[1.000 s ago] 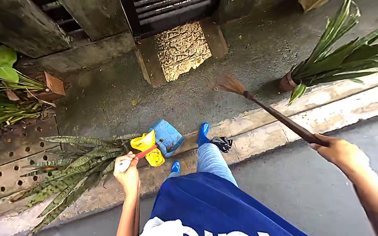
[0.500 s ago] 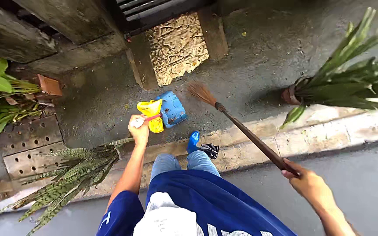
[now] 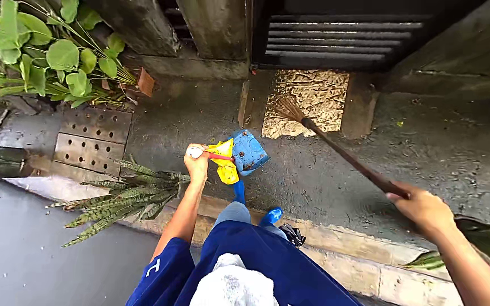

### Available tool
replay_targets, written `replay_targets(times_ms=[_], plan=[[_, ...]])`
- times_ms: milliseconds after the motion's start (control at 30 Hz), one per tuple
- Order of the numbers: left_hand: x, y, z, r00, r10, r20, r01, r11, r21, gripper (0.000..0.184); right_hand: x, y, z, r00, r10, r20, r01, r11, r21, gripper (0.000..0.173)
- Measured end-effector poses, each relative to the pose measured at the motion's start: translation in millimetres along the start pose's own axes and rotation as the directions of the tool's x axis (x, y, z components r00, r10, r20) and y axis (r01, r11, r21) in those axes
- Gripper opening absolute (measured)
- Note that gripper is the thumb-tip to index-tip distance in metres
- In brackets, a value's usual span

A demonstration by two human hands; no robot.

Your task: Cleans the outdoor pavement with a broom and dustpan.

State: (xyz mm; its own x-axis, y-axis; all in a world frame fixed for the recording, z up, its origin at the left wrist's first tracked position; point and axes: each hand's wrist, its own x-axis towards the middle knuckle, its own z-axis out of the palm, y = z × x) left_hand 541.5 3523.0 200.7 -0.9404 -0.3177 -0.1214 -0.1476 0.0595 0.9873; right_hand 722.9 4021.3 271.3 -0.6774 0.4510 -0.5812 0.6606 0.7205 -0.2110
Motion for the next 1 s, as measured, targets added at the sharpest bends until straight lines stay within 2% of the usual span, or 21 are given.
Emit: replay_targets(times_ms=[100,200,267,333,400,467,533,633,700,767,867,933,1000], plan=[[36,0,-7,0.998,-0.023,-0.065,0.024,0.999,0.025,0.025,79,-106,-4,0.999,0.052,-0.004,-0.052,0.989,-0.140,0.048],[69,-10,0,0.998,0.013,-0.057,-0.010,0.999,0.044,0.024,140,-199,46,0.994,0.096,-0.047,-0.104,0.970,-0.222,0.052],[86,-19,10,0.999,0.024,-0.024,-0.021,0.993,0.113,0.022,152,-232,82,0.998,0.065,0.026,-0.052,0.940,-0.338,0.058],[106,-29,18,0.999,0.031,0.041,-0.039,0.978,0.203,0.021,137,-235,81,0.987,-0.013,0.160,0.079,0.909,-0.409,0.058],[123,-39,20,0.994,0.036,0.104,-0.061,0.966,0.253,0.021,110,-204,41,0.973,-0.063,0.223,0.146,0.914,-0.380,0.051],[143,-40,17,0.986,0.039,0.160,-0.085,0.953,0.292,0.022,84,-163,-3,0.981,-0.051,0.189,0.112,0.938,-0.329,0.048],[162,-34,13,0.981,0.024,0.190,-0.084,0.946,0.314,0.023,47,-154,-25,0.987,0.046,0.154,0.005,0.947,-0.320,0.049],[182,-28,5,0.965,0.036,0.260,-0.120,0.941,0.317,0.026,15,-197,11,0.962,0.229,0.150,-0.181,0.943,-0.280,0.052],[187,-30,11,0.941,0.064,0.332,-0.167,0.941,0.293,0.029,25,-224,55,0.912,0.355,0.204,-0.305,0.922,-0.237,0.052],[182,-26,27,0.925,0.057,0.375,-0.172,0.944,0.283,0.031,39,-219,81,0.895,0.338,0.292,-0.282,0.935,-0.216,0.050],[179,-6,48,0.927,0.106,0.359,-0.201,0.950,0.239,0.030,22,-192,58,0.904,0.223,0.364,-0.176,0.972,-0.158,0.052],[177,-1,54,0.910,0.177,0.375,-0.249,0.956,0.154,0.024,-7,-167,26,0.918,0.212,0.336,-0.184,0.976,-0.112,0.052],[174,6,63,0.893,0.215,0.396,-0.279,0.954,0.111,0.022,-34,-157,3,0.915,0.266,0.303,-0.248,0.964,-0.098,0.055]])
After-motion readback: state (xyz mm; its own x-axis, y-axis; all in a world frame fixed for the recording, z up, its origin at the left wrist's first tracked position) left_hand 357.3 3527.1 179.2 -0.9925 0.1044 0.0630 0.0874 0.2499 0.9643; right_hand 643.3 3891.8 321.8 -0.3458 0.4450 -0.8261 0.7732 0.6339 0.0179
